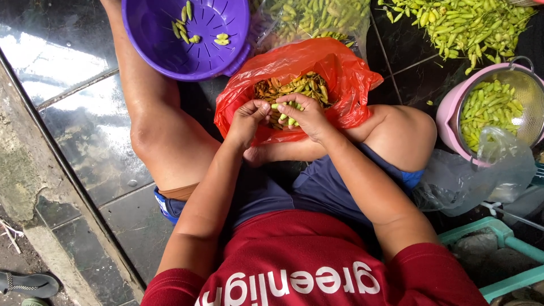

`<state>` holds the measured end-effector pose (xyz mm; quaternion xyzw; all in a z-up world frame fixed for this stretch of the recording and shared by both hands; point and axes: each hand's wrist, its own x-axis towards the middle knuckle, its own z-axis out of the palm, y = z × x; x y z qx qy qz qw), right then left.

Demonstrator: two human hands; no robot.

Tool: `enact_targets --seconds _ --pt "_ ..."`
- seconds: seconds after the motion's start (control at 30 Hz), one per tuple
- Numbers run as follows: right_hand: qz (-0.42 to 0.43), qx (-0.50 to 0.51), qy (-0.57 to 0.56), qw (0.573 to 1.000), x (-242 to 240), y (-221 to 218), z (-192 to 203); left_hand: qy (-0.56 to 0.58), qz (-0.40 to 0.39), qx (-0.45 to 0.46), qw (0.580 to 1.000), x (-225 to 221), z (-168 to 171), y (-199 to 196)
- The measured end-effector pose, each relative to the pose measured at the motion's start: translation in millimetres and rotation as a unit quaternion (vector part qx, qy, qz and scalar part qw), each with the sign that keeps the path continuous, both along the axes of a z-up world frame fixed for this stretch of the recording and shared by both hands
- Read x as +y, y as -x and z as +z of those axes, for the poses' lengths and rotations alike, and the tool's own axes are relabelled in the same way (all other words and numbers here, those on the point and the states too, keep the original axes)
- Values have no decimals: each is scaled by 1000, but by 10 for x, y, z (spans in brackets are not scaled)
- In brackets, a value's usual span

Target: A person sits on the floor and manually removes the stems from green chilies, placing the processed chilies into a red plastic bag.

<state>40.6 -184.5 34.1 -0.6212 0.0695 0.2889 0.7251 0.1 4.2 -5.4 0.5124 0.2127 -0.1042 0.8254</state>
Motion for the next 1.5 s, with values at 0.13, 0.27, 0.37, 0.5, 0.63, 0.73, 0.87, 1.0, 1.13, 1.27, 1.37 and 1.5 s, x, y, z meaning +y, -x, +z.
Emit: enact_targets --seconds 0.13,0.27,0.37,0.5,0.63,0.73,0.87,1.0,1.13,1.27,1.37,1.5 --pt "-10 11 -10 1000 21 -42 34 34 2 13 999 13 60 -12" --pt "-67 72 -71 993 -39 -159 92 47 15 -3 999 65 161 -60" --pt "-94 137 -144 975 -143 -265 104 -190 -29 -66 979 184 176 -83" --pt "-97 213 -235 943 -230 -341 165 -649 -155 -106 737 262 143 -86" --pt "-82 213 -240 943 -224 -314 224 -708 -177 -156 666 153 -41 -63" --pt "-59 171 -213 960 -201 -274 216 -741 -183 -171 623 116 -333 -64" --pt "-48 146 -126 980 -157 -212 75 -724 -244 -110 635 84 -457 -36" --pt "-5 86 -39 996 -65 -117 124 -728 -235 -108 635 33 -546 13" --pt "22 23 22 999 -52 -37 -15 -731 -148 -144 651 -15 -226 56" --pt "33 -35 55 997 -28 -2 -137 -570 -172 -159 787 5 66 69" --pt "29 -53 66 996 -69 -24 -289 -487 -161 -142 846 -25 113 83" --pt "26 -74 66 995 -65 -9 -257 -457 -212 -99 858 -15 147 103"
